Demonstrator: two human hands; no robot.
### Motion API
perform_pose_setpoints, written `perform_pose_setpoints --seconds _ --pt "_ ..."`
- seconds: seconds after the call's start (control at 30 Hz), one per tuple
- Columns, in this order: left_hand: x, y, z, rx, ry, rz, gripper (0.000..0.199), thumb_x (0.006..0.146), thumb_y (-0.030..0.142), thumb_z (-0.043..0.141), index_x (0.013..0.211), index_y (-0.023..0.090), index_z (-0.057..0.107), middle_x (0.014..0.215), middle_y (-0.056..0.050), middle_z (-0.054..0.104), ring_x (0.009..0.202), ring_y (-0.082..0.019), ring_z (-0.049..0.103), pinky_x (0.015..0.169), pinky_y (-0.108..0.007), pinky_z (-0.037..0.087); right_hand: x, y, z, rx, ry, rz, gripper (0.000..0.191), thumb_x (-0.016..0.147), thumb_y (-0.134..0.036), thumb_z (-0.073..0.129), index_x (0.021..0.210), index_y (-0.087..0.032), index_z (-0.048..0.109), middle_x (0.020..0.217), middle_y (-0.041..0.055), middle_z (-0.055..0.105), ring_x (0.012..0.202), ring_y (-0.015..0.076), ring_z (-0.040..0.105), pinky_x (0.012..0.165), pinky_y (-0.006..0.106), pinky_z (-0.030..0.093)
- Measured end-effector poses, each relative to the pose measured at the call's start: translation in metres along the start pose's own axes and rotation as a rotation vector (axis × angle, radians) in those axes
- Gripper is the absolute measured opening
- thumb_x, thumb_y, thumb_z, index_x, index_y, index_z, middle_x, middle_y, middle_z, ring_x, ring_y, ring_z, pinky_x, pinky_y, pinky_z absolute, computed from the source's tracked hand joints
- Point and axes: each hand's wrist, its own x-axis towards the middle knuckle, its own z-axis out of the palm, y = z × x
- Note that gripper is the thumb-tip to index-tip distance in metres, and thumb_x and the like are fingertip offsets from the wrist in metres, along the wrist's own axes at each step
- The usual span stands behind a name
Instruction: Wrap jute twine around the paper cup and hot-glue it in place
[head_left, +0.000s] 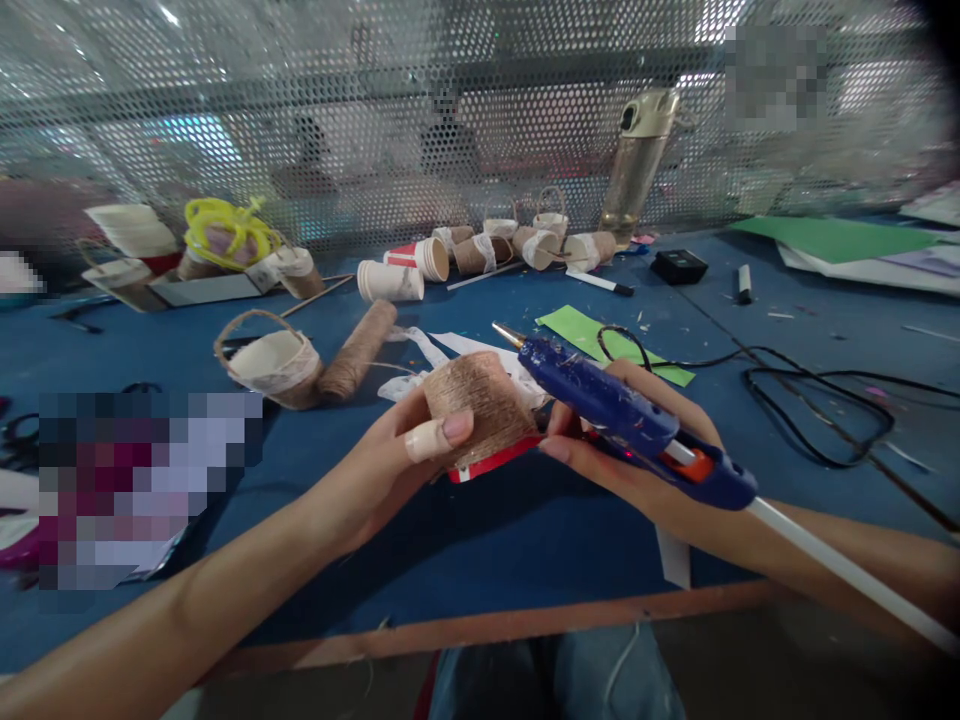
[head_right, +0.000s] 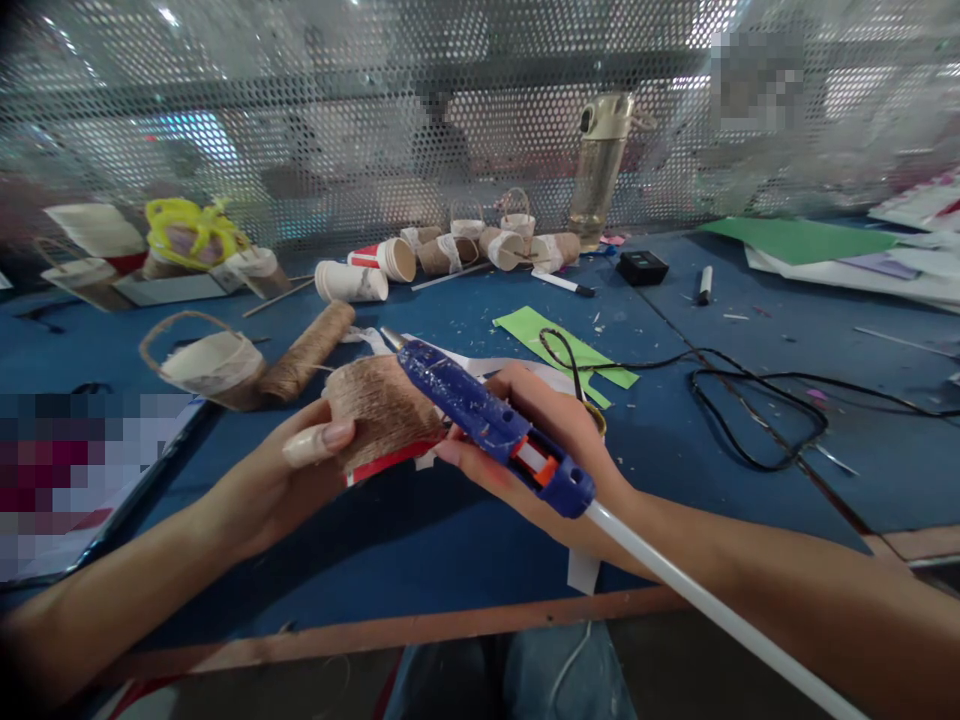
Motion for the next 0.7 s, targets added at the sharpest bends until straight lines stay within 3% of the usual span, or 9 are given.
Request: perform_pose_setpoints --seconds 0.1,0.23,0.37,0.5,0.57,0.7 --pt "-0.002 0.004 -0.002 -0.025 0.003 0.048 0.039 0.086 0.038 0.076 0.124 0.027 0.077 0.122 -0.002 0.082 0.129 -0.035 0.069 0.116 -0.047 0.052 0.001 -0.003 -0.002 -0.020 -0.025 -0.011 0.023 0.083 -0.024 0.089 0.095 -0.026 0.069 0.086 -0.0038 0.073 0.072 0.0133 0.068 0.069 0.028 0.058" --pt "-0.003 0.010 -0.002 -0.017 0.017 0.121 0.048 0.080 0.041 0.075 0.125 0.024 0.076 0.125 -0.003 0.080 0.131 -0.039 0.067 0.116 -0.051 0.051 0.001 -0.005 -0.005 -0.078 -0.041 -0.011 0.021 0.085 -0.026 0.087 0.095 -0.027 0.069 0.090 -0.0017 0.075 0.074 0.0166 0.071 0.066 0.031 0.058" --pt "-0.005 0.013 -0.001 -0.025 0.061 0.166 0.049 0.073 0.040 0.079 0.119 0.023 0.076 0.121 -0.003 0.080 0.127 -0.040 0.067 0.110 -0.050 0.054 0.003 -0.006 -0.008 -0.102 -0.063 -0.157 0.025 0.084 -0.023 0.087 0.088 -0.028 0.063 0.096 0.0002 0.073 0.085 0.0197 0.072 0.076 0.035 0.061" --pt "-0.006 0.013 -0.006 -0.063 -0.026 0.183 0.061 0.072 0.038 0.080 0.130 0.021 0.070 0.129 -0.007 0.077 0.136 -0.043 0.061 0.111 -0.054 0.052 0.009 -0.006 -0.015 -0.136 -0.074 -0.252 0.027 0.084 -0.012 0.080 0.081 -0.026 0.056 0.102 0.0032 0.067 0.090 0.0200 0.069 0.081 0.037 0.060" --pt "-0.005 0.011 -0.010 -0.087 -0.075 0.184 0.071 0.070 0.036 0.082 0.137 0.019 0.066 0.127 -0.011 0.077 0.135 -0.044 0.062 0.111 -0.059 0.051 0.011 -0.004 -0.019 -0.152 -0.107 -0.391 0.027 0.085 -0.006 0.073 0.078 -0.024 0.053 0.092 0.0027 0.064 0.081 0.0178 0.068 0.072 0.035 0.058" --pt "-0.001 0.011 -0.014 -0.137 -0.100 0.226 0.081 0.072 0.037 0.081 0.147 0.017 0.059 0.127 -0.013 0.077 0.132 -0.043 0.064 0.113 -0.064 0.049 0.012 0.000 -0.028 -0.139 -0.204 -0.453 0.025 0.083 -0.001 0.067 0.082 -0.022 0.053 0.079 0.0005 0.058 0.072 0.0147 0.061 0.065 0.031 0.053"
